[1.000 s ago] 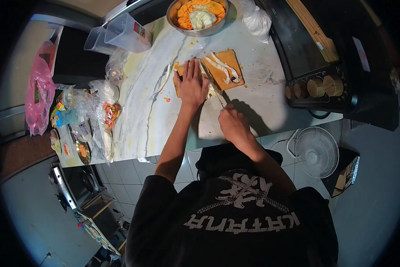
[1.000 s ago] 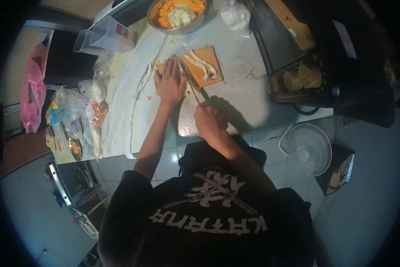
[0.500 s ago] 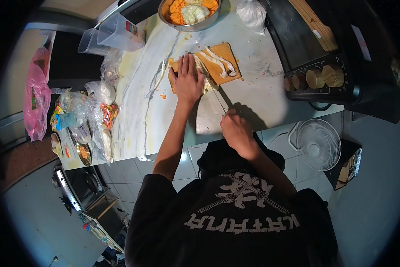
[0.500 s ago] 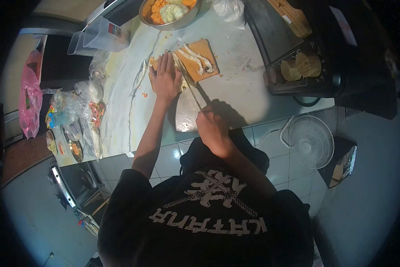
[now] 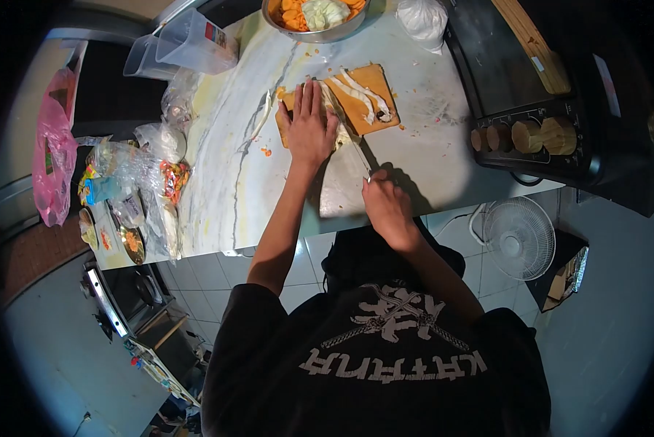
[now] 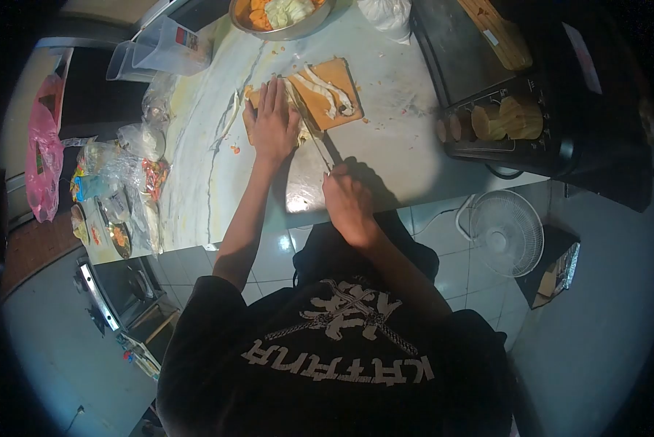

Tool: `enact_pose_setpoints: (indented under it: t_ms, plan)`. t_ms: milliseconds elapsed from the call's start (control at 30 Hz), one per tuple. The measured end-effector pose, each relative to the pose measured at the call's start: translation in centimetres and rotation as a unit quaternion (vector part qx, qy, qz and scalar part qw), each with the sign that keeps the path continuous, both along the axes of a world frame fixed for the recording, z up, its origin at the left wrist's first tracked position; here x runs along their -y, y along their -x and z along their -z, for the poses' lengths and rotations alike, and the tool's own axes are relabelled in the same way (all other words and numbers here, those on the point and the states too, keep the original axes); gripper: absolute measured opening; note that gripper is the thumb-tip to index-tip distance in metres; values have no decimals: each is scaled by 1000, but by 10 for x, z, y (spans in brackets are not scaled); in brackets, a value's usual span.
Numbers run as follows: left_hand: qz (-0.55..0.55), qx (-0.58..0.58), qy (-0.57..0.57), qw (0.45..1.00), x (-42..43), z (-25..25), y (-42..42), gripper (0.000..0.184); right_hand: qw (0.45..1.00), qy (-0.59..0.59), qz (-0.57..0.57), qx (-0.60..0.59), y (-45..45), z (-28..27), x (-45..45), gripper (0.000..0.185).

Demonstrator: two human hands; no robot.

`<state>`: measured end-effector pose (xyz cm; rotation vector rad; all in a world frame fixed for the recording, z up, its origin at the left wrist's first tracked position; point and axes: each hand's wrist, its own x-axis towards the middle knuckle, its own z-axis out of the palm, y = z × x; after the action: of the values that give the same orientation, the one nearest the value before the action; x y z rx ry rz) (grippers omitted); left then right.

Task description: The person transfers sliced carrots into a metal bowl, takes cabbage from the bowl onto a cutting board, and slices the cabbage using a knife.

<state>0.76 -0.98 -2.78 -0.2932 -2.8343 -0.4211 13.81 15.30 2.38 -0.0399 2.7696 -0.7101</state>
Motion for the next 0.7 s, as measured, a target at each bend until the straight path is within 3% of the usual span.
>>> enact_pose_setpoints:
  t_ms: [67, 700]
  plan:
    - [4, -2, -2, 1000, 0, 0, 0, 63, 997, -30, -20, -64, 4, 3, 2, 29]
    - [3, 9, 8, 1000, 1, 1, -1, 63, 1000, -2, 31, 3, 43, 14, 22, 32]
